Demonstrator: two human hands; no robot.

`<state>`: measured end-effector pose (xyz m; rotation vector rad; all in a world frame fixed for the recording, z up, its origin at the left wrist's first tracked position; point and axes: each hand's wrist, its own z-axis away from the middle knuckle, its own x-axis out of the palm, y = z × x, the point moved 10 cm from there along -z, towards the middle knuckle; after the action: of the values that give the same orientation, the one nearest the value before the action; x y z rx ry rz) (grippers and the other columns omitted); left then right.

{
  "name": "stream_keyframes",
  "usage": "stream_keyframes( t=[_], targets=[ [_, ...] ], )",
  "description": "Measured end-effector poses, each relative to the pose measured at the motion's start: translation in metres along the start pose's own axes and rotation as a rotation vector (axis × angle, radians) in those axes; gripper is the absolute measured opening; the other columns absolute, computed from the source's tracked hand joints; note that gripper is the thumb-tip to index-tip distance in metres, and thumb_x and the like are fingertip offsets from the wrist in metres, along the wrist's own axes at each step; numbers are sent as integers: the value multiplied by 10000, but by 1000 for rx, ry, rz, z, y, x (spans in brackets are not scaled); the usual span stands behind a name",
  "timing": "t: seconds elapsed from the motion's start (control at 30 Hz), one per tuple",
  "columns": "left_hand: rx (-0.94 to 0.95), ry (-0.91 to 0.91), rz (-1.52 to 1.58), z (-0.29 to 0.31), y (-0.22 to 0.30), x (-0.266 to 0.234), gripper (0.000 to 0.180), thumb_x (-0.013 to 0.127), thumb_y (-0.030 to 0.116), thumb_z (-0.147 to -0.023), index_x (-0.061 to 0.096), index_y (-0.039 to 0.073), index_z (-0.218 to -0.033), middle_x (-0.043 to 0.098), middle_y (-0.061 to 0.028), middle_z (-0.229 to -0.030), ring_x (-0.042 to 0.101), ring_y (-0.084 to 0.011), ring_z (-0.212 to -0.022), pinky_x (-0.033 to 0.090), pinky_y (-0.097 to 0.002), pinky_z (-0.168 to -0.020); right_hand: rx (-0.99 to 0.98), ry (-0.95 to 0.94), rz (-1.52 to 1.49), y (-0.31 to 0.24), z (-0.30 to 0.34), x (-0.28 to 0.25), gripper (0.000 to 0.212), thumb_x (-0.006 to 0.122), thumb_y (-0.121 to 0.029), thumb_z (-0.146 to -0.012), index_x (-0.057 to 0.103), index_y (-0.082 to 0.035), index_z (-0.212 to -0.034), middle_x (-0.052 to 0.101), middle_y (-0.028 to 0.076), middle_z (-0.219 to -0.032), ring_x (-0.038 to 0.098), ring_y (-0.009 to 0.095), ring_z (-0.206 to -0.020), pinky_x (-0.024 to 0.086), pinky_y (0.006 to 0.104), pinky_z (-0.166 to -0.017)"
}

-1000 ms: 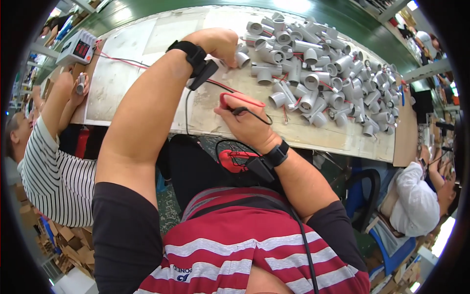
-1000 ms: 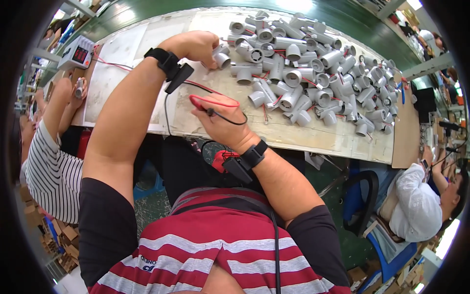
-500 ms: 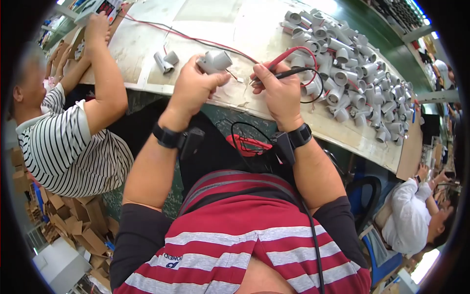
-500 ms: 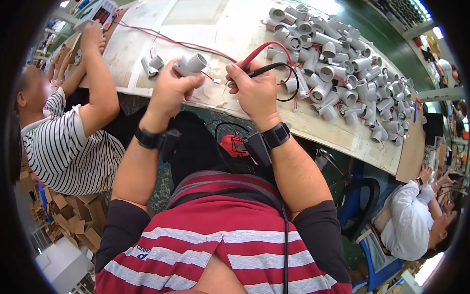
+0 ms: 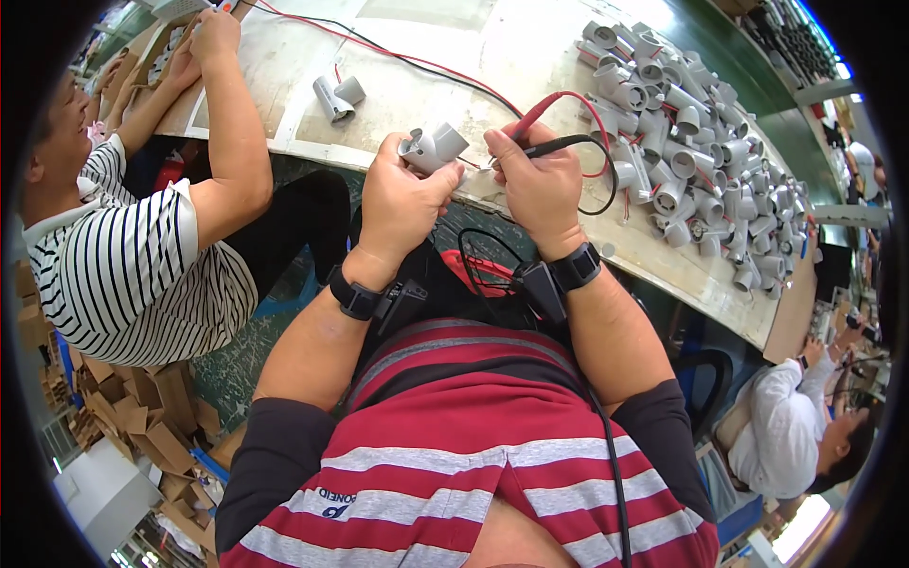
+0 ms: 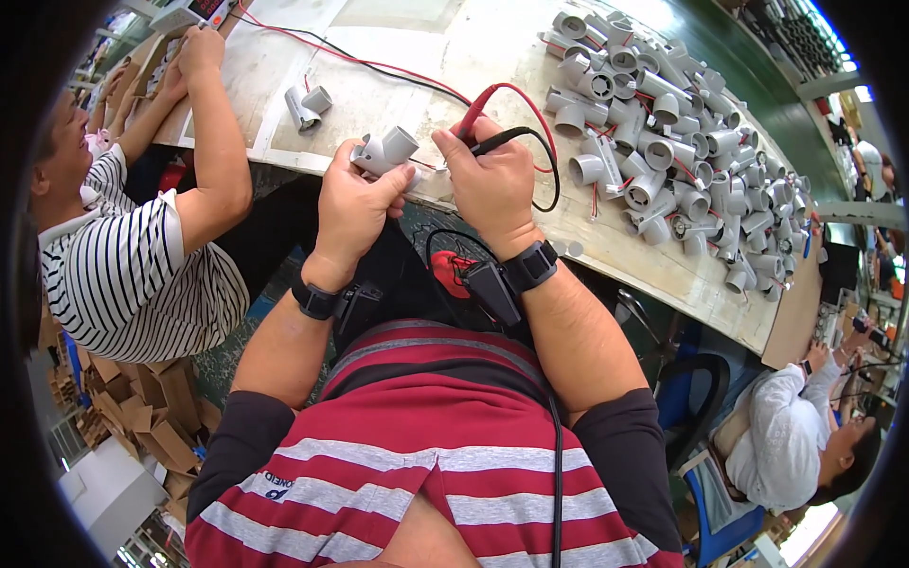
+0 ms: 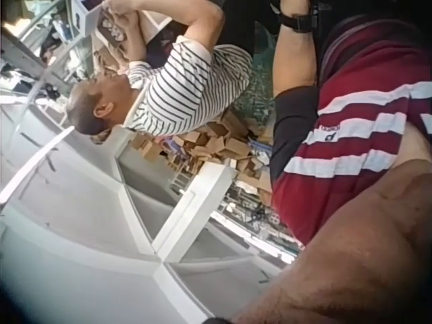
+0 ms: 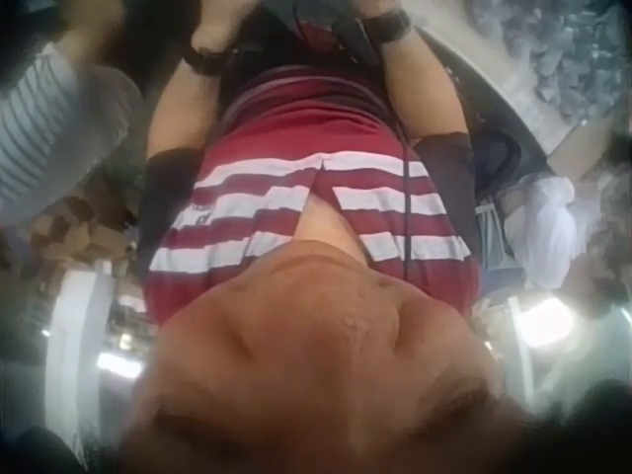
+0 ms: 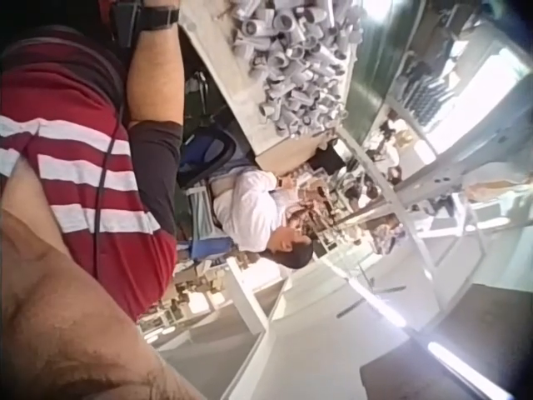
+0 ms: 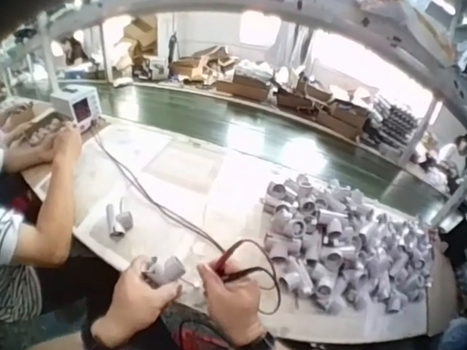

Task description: The person picks up a plastic housing from a pile, touches a multimeter probe to the internal components, and sets the housing aside. This process is repeated for several more housings, one at a time, while the person occasionally moves the pile to reach the next one.

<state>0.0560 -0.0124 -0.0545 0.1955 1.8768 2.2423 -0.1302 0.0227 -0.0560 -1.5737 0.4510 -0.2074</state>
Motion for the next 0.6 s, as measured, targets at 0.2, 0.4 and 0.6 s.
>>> stream_keyframes(
  t=[0.2,0.4,0.6],
  targets=[
    [31,11,14,1,-3,0,351,801,81,-877,514,-12,-1056,664,-59,-777,607,-81,-616,489,-252,-514,-114,10,160,-19,4,5,190,786,-197,-937,720,-19,-924,664,12,-700,589,77,-607,451,253,-540],
    [107,28,-39,-1,-10,6,376,805,101,-862,540,-25,-1098,677,-56,-809,614,-77,-653,498,-267,-560,-286,48,247,-37,7,0,193,779,-194,-923,712,-16,-891,635,62,-672,582,129,-608,446,306,-572],
    [92,90,-81,5,-12,-8,421,814,110,-860,548,-15,-1162,657,-37,-796,601,-77,-637,490,-263,-552,-207,43,86,-30,10,10,159,759,-154,-916,692,-18,-869,626,90,-680,560,171,-603,435,329,-584]
  ],
)
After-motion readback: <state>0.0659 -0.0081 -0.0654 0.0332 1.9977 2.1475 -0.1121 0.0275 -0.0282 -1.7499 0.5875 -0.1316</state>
